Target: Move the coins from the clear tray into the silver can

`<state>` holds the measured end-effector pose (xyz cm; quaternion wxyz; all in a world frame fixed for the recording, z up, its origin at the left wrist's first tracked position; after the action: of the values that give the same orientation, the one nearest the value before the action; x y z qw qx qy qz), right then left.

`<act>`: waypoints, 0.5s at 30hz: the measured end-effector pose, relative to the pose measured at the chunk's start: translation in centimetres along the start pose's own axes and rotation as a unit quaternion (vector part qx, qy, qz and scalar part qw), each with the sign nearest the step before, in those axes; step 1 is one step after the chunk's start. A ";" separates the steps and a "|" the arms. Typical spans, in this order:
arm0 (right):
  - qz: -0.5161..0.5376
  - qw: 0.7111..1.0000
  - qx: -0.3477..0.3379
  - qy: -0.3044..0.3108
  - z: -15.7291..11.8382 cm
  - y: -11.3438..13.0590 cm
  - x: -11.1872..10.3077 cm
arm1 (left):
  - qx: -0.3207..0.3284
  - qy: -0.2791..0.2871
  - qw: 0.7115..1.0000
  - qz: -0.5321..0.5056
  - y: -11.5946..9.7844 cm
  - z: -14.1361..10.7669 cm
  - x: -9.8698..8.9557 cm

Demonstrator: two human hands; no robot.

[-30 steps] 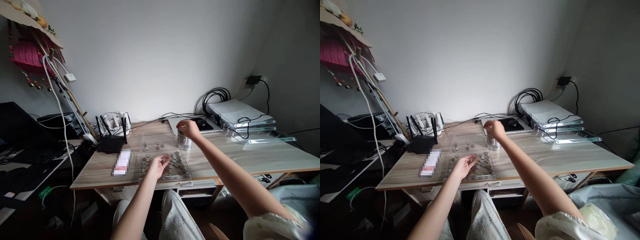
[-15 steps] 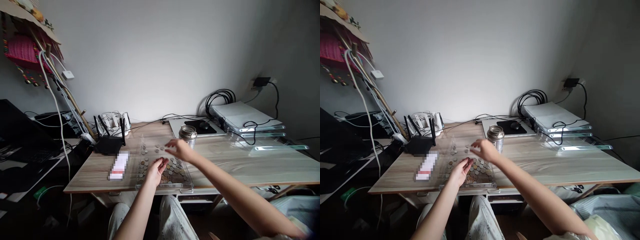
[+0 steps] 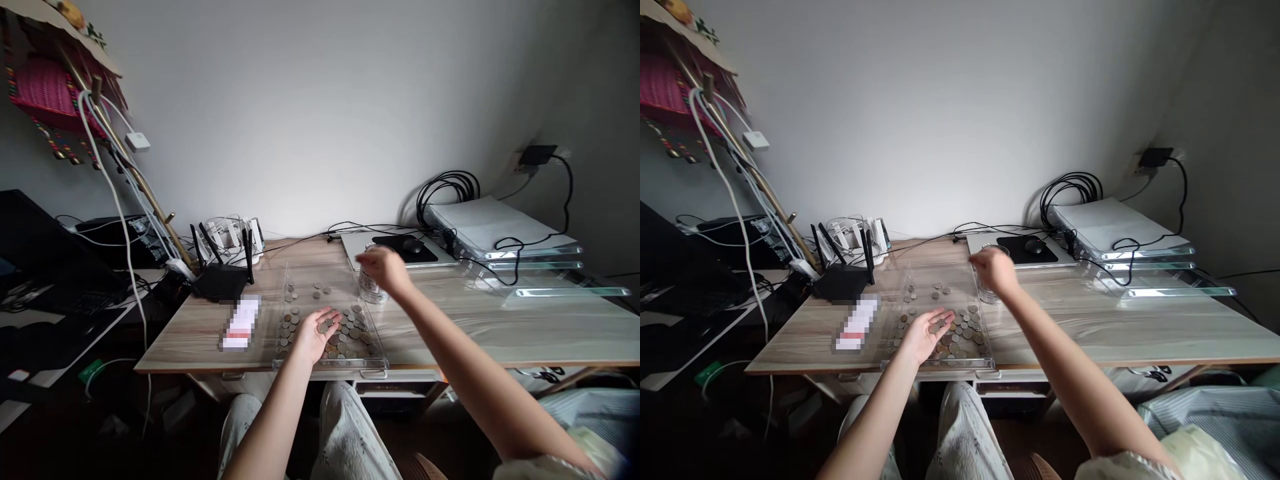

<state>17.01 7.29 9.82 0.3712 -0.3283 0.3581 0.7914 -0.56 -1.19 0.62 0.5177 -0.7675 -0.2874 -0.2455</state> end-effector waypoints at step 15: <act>0.027 0.984 -0.143 0.100 -2.6 3.4 2.0 | 0.013 -0.036 0.997 -0.071 -0.4 0.0 0.0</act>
<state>13.87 4.31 8.00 0.2610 -0.4459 0.2849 0.8074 -0.85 -1.06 0.82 0.4981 -0.7467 -0.3628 -0.2503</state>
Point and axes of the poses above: each hand's wrist, its own z-axis towards the middle knuckle, its own x-axis out of the palm, y = z × x, the point moved 1 cm from there along z, towards the middle knuckle
